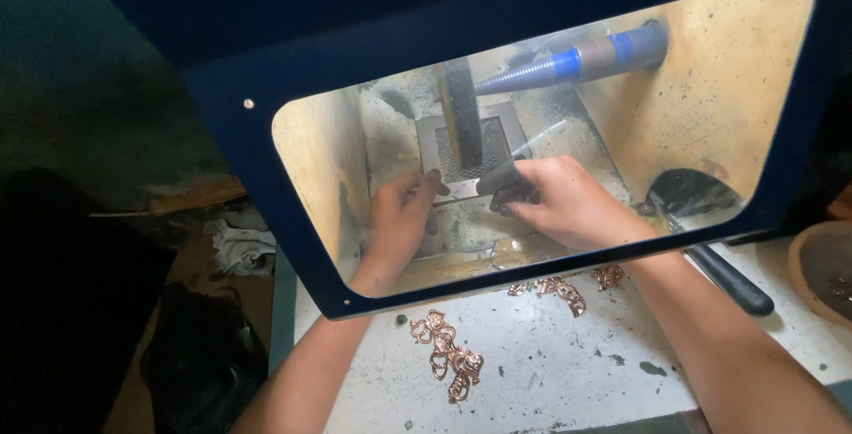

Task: Polishing small metal jewelry components using a bench-top polishing machine.

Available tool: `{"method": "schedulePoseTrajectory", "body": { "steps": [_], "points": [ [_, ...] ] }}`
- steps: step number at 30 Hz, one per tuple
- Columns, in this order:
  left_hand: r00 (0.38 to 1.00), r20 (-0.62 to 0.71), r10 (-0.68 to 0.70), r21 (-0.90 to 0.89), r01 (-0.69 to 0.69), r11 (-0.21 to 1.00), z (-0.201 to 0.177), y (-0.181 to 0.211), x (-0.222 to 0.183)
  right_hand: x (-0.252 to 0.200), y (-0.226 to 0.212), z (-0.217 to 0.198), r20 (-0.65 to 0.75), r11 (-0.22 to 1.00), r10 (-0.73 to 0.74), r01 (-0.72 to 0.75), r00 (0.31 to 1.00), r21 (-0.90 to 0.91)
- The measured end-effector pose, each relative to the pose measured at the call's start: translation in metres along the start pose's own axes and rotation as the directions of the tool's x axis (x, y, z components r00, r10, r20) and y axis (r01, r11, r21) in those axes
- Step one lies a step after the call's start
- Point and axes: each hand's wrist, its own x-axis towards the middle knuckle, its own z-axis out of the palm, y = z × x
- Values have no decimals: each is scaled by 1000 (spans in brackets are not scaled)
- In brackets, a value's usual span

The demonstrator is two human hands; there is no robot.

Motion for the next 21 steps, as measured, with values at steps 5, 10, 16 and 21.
{"method": "schedulePoseTrajectory", "body": {
  "steps": [5, 10, 16, 21],
  "points": [
    [997, -38, -61, -109, 56, 992, 0, -7, 5, -2, 2, 12, 10, 991, -51, 49, 999, 128],
    [990, -68, -126, -287, 102, 952, -8, 24, -12, -6, -10, 45, 91, 963, -216, 196, 972, 187],
    [996, -67, -66, -290, 44, 956, -10, 6, -2, -8, 26, 100, 133, 917, -399, 396, 907, 44],
    [998, -60, -24, -321, 4, 947, -10, 7, -4, -20, -5, 90, 247, 806, -552, 585, 797, -87]
  ]
}}
